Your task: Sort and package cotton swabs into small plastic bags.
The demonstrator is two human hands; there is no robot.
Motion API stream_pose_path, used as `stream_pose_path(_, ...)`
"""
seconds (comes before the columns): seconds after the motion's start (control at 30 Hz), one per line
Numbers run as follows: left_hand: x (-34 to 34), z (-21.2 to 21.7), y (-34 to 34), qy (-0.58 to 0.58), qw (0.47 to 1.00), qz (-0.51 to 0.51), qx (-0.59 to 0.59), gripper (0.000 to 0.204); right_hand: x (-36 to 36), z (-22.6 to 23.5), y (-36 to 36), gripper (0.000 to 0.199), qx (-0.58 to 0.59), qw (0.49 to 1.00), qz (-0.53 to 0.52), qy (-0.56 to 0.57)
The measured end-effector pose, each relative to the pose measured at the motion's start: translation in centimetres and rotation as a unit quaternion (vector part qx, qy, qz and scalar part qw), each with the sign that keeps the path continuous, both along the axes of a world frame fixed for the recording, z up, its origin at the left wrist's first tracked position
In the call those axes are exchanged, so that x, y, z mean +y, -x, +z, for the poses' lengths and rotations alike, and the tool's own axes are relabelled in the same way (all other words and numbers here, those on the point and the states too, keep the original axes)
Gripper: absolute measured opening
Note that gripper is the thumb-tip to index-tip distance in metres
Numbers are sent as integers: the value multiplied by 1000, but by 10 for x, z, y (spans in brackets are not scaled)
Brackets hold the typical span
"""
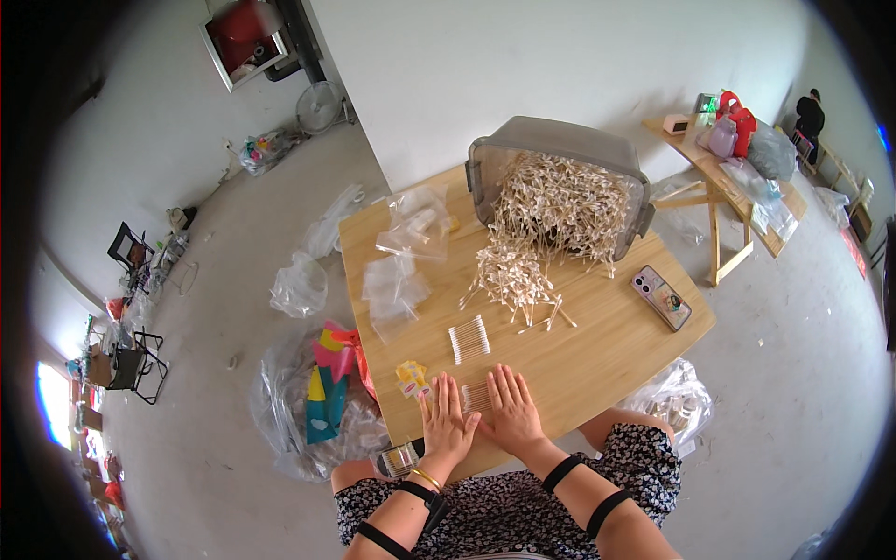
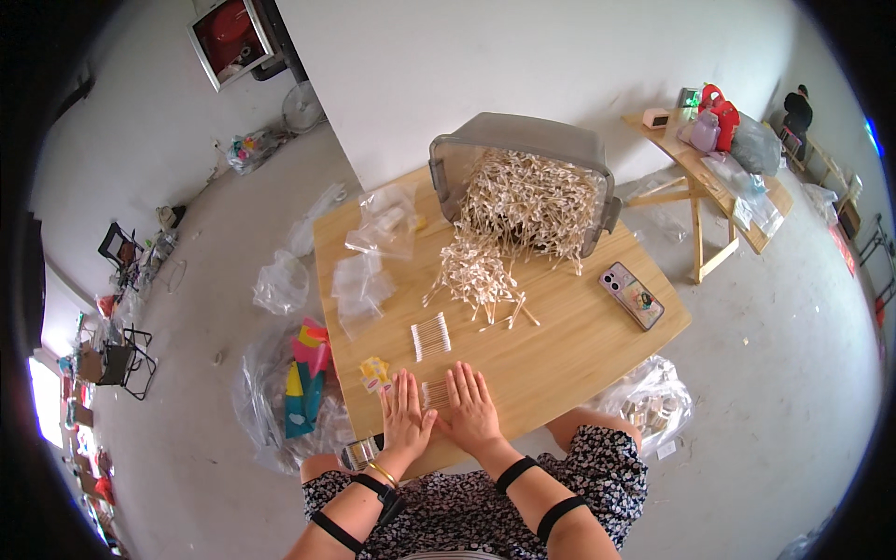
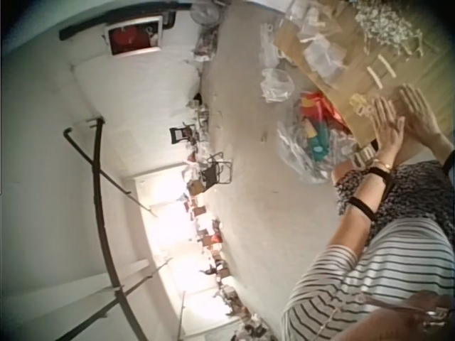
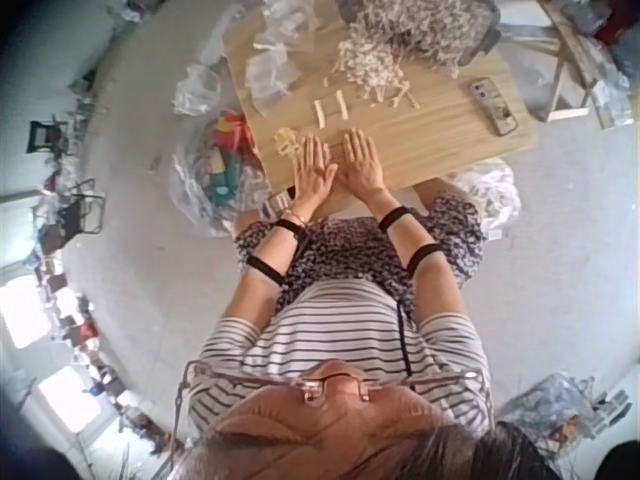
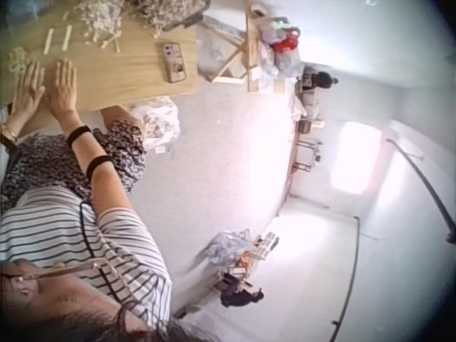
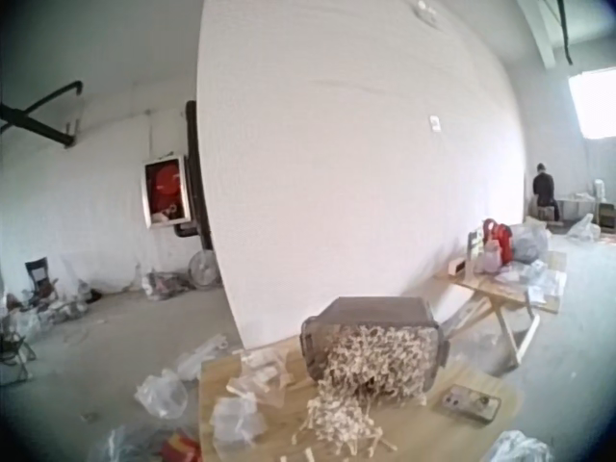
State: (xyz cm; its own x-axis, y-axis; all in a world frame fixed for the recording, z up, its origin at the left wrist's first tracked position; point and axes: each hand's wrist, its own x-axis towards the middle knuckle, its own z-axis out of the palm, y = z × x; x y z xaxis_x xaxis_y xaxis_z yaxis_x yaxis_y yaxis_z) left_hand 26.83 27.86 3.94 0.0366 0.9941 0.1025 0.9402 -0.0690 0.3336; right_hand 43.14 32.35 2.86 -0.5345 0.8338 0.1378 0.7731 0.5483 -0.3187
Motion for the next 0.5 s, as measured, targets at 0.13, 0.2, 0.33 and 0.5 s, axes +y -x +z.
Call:
stream_pose_path(0.13, -1, -5, -1, 28, 999, 7, 19, 97, 2, 1, 1, 89, 7, 1000, 1, 5)
stream_pose_path(0.2, 2, -7, -4, 30, 999, 5, 26, 96, 2, 1, 1, 87, -1, 1000, 8, 5)
stream_pose_path(0.33, 3, -11, -8, 35, 999, 10, 30, 96, 1, 2, 4, 83, -66, 998, 20, -12)
stream_pose_path(0.5, 5, -14, -2, 50, 999, 6, 6, 100, 0, 0, 6, 82, -46, 998, 30, -10)
